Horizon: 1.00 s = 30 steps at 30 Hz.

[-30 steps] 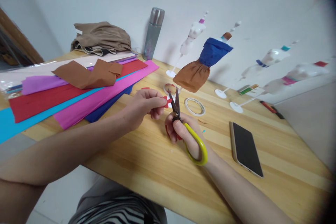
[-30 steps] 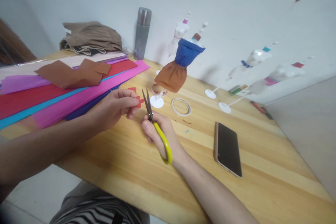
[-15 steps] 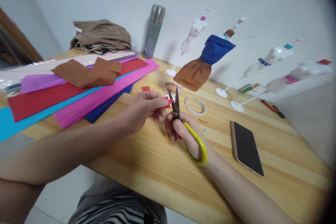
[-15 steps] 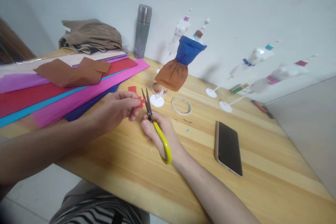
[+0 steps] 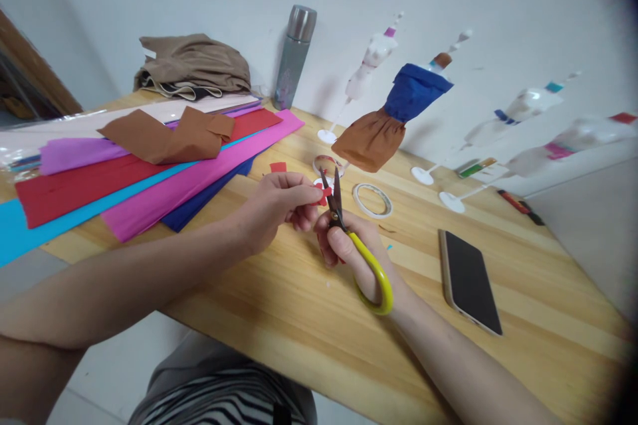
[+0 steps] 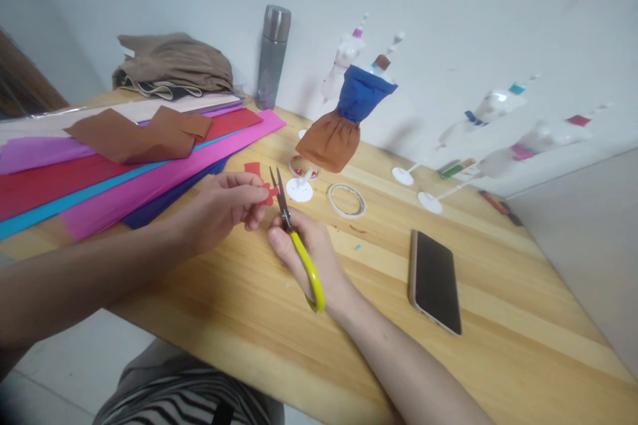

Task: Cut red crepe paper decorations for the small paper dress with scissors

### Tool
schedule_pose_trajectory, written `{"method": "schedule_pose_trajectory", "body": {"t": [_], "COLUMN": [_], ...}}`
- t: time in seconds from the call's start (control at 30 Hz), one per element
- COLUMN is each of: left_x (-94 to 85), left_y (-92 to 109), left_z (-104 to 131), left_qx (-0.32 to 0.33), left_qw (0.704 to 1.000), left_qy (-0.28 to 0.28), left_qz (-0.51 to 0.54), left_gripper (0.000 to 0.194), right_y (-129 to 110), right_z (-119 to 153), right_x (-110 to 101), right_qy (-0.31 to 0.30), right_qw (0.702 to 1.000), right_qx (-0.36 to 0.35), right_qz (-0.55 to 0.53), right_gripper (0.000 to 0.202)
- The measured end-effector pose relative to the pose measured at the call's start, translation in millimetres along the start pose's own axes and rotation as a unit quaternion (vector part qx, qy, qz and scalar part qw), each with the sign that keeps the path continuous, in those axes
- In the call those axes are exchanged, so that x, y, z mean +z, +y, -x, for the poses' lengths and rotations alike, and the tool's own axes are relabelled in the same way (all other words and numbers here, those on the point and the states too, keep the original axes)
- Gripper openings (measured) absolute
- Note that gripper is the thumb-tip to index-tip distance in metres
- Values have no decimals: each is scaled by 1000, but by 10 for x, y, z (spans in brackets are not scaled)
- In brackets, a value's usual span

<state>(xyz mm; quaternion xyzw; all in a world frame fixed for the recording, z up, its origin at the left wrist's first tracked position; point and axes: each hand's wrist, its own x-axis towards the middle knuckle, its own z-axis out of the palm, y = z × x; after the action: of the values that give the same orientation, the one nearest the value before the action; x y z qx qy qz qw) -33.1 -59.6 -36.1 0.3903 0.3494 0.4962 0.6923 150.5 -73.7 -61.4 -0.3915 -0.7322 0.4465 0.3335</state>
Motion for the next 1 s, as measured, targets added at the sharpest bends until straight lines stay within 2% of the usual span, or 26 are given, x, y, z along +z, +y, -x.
{"method": "schedule_pose_trajectory", "body": {"t": [0.23,0.6,1.0], "left_x": [13,18,16], "left_y": [-1,13,14], "left_z": [10,45,45], "left_qx": [7,22,23], "left_qw": [1000,998,998], "left_qy": [15,23,32], "left_qz": [-20,-52,-55], "left_gripper": [21,22,23], "right_y": [47,38,29], "right_z": [-12,14,0], "right_x": [9,20,-7], "right_qy": [11,39,25], "right_qw": [1000,999,999], "right_qx": [-16,19,15], "right_qz": [10,23,31], "right_gripper": [56,48,53]}}
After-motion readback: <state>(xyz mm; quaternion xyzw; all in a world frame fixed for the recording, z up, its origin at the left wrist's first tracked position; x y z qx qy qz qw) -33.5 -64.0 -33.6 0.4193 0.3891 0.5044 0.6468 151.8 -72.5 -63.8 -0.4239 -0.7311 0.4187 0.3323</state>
